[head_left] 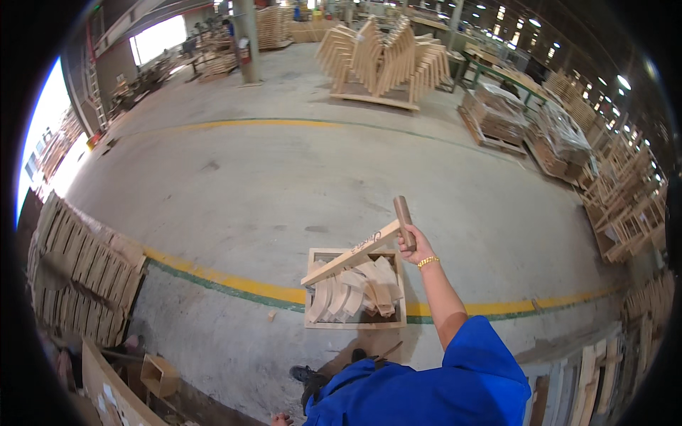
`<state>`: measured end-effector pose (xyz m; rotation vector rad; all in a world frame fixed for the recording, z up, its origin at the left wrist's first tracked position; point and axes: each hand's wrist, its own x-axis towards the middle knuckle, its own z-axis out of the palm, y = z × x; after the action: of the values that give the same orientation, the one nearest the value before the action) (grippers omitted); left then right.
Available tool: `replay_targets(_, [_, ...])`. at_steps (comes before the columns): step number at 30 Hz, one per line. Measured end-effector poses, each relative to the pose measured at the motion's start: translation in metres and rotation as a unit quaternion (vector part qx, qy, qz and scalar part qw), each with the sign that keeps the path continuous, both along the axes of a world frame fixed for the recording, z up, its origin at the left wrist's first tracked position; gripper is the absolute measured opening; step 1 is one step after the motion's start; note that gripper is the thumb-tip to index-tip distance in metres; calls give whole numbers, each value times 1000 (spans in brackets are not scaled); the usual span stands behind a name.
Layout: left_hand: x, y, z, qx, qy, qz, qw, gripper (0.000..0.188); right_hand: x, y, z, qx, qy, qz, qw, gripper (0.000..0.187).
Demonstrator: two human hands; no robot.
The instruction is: The person picks up curved wooden pieces from a crate and a table, then uses a caliper to measure their dimensions. They handle the pieces one at a time, inspecting them and placing them back on the table or floor.
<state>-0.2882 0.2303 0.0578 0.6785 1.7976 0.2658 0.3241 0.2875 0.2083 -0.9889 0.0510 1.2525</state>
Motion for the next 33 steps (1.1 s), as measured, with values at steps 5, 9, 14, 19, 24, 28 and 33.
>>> replay_targets(5, [18,-37,8,3,9,43,999,33,-9,10,6,-6,27,7,1000,31])
replay_targets(9, [36,-43,12,9,-3,59,998,32,-36,35,29,94,20,57,994,30])
replay_targets(14, [35,-59,14,-1,7,90,996,31,-208,101,135,297,-163,358,870,65])
replay_targets(19, [24,-75,15,19,-8,113,993,30,-252,96,187,420,-298,498,698,65])
replay_targets(24, [26,-87,19,43,-16,120,992,28,-247,83,99,255,-325,573,708,57])
replay_targets(28, [46,-72,22,38,-3,58,998,25,-200,32,-55,121,-607,517,591,56])
replay_targets(33, [26,-94,23,-2,44,-17,999,27,-165,-52,-89,-88,-342,510,784,43])
